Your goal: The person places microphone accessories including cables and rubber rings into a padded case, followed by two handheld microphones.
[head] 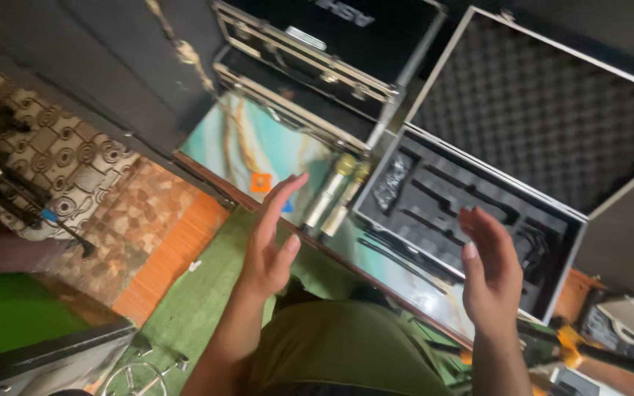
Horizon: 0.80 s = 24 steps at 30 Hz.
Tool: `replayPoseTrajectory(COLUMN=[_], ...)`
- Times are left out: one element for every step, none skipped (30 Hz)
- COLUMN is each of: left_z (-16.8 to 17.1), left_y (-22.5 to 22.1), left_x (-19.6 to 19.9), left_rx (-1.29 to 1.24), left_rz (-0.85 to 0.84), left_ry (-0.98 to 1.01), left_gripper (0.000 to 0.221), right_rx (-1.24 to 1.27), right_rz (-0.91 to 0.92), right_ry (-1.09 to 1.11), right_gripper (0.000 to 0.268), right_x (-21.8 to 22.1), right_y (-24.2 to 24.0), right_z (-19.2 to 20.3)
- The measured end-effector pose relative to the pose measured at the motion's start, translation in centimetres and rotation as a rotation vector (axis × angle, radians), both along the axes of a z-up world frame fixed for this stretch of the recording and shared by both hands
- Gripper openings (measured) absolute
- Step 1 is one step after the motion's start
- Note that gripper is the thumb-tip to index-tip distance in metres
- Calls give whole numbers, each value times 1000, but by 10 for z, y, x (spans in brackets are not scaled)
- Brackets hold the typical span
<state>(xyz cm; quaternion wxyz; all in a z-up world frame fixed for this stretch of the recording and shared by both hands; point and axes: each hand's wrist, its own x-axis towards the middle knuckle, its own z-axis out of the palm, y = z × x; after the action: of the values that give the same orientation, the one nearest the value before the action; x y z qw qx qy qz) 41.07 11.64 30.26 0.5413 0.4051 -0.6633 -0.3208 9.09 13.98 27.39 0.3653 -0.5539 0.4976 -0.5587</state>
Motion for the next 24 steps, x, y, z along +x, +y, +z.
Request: replayPoseTrajectory(left_z=[-1,-1,-1,-2,-2,-3,-3,-3,-3,-2,-2,-3,-4,-5,-7,-8,-10,-12,-14,-16,-17,-19,-21,-22], left_y=[4,9,13,16,19,22,24,26,28,28,27,28,28,27,25,22,18,15,12,8,4,0,-5,-9], left_x=[15,31,47,61,75,88,100,111,119,128,136,142,147,150,152,154,154,155,155,155,155,155,153,152], left_rx=[-7,-6,-6,-5,2,16,30,39,48,57,54,58,62,69,76,79,72,69,67,61,56,50,58,70], left_rz=[12,14,16,14,13,12,11,19,27,32,38,42,46,47,49,55,52,54,56,55,54,52,60,65], left_ry=[12,14,16,21,31,41,52,54,56,54,46,41,35,36,36,38,43,45,48,39,31,21,24,24], left_gripper=[73,74,74,74,74,75,75,75,75,75,75,74,73,72,72,71,69,67,65,63,61,60,58,56], right_rx=[3,3,2,2,5,13,22,33,44,54,50,53,56,64,72,76,81,90,99,105,111,116,106,99], right_rz=[7,13,19,21,19,18,17,23,29,32,38,42,46,50,55,63,67,73,80,79,77,75,87,95], right_ry=[5,8,11,15,17,17,18,10,1,-11,-9,-3,2,-5,-13,-19,-22,-27,-33,-28,-24,-21,-19,-20], right_gripper=[46,46,47,48,48,47,47,47,47,47,46,46,45,45,46,46,46,46,46,46,46,47,45,44], right_x=[14,29,43,56,69,82,94,104,113,122,131,137,143,147,151,153,155,157,158,159,159,158,157,156], right_y=[1,3,5,6,6,8,9,11,12,12,12,12,13,13,12,9,6,3,0,-4,-9,-14,-21,-27], right_z=[0,0,0,0,-1,-1,-1,-1,0,0,0,0,0,0,0,0,0,-1,-2,-4,-7,-9,-11,-14])
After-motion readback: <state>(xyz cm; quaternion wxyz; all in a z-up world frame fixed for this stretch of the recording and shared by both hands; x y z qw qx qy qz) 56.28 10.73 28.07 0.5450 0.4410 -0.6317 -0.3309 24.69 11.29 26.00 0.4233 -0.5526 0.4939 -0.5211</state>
